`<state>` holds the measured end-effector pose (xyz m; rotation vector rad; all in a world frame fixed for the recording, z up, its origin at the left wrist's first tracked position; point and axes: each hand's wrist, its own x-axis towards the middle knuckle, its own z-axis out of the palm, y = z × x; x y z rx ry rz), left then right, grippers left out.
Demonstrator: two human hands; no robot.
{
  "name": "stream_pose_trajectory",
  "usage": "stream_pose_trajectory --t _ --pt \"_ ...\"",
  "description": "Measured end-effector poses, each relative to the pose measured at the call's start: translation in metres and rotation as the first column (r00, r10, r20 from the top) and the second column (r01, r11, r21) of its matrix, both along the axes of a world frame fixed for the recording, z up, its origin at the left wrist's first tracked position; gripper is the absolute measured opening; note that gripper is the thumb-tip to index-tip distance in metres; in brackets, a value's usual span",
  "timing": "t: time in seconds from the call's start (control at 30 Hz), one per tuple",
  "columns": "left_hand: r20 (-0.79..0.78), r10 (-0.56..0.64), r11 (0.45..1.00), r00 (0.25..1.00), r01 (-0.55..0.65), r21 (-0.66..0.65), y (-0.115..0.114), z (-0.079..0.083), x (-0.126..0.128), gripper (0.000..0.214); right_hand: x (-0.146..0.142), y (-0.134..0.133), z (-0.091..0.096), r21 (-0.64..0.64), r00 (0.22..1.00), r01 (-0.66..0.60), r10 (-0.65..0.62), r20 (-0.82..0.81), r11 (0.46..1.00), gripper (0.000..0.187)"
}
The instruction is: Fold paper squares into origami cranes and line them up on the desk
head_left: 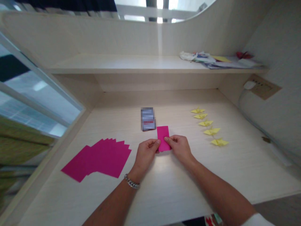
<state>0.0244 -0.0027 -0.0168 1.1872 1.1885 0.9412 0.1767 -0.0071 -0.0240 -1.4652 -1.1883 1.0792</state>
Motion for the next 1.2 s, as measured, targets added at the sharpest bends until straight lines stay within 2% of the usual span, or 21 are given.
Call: stream_pose_trajectory --t 0.2,0.43,0.63,1.2 --pt "0.055 -0.014 0.999 0.998 0.016 -0.042 0.0 -0.003 0.0 0.03 0.0 0.0 0.0 0.017 0.999 0.012 -0.012 0.029 1.0 0.034" --pt "0.019 0.001 1.0 1.0 -0.001 -0.02 0.0 -0.004 -0.001 0.029 0.001 0.0 -0.007 -0.093 0.977 -0.157 0.141 -0.159 0.983 0.038" --pt "0.012 0.0 1.0 1.0 0.0 -0.019 0.001 -0.009 -0.002 0.031 0.0 0.001 -0.01 -0.124 0.983 -0.1 0.079 -0.165 0.987 0.035" --pt "0.039 0.015 0.999 0.999 -0.013 -0.045 0.0 -0.007 0.0 0.031 -0.001 0.002 -0.013 -0.136 0.978 -0.09 0.062 -0.198 0.987 0.036"
